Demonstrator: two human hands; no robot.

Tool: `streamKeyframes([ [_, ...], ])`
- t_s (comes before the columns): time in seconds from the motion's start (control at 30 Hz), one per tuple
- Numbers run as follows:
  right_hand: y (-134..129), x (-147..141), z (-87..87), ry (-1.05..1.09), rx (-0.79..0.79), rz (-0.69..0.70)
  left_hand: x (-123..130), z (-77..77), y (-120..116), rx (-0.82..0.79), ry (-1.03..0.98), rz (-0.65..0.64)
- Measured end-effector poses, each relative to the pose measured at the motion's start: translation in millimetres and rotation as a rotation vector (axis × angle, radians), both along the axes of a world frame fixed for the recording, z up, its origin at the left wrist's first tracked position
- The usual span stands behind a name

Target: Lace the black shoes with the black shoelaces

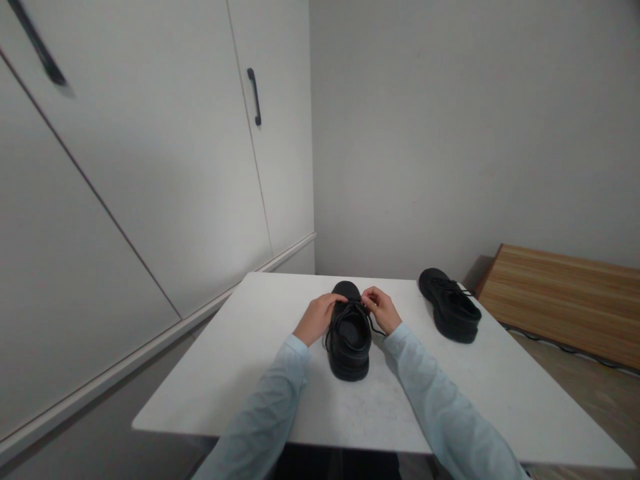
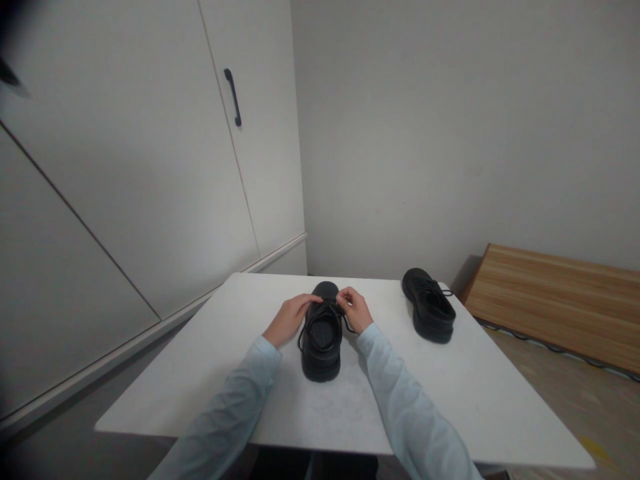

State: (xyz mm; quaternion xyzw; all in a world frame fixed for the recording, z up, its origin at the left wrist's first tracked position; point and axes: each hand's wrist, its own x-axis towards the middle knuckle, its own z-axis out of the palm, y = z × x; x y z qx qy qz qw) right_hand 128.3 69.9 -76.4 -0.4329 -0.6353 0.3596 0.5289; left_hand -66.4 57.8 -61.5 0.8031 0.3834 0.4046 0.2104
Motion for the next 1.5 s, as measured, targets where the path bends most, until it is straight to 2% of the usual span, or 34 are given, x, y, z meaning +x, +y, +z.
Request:
streamKeyframes([
  [0.27,-2.3,5.2,5.1,0.067,-0.033,0.058,-0.3,-1.5,1.4,0.002,0.014,0.005],
  [0.4,-0.8,9.3,2.2,-0.001,-0.109,0.026,-0.8,-1.1,1.0,0.002,0.010,-0.001],
  [0.53,-2.2,12.4,2.4,-0.043,-0.157,0.091,-1.4,-0.5,0.6,-0.005,0.013,0.004],
  [0.83,-3.7,10.5,5.2,-0.029,-0.080,0.026,-0.8,0.7,0.0,-0.005,0.012,0.001],
  [1.13,-2.9,11.4,5.8,0.104,-0.106,0.065,-0.6,1.4,-0.5,-0.013,0.006,0.000],
  [1.5,-4.2,8.3,8.9,0.080,-0.062,0.040,-0.8,1.0,0.5,-0.019,0.021,-0.002],
])
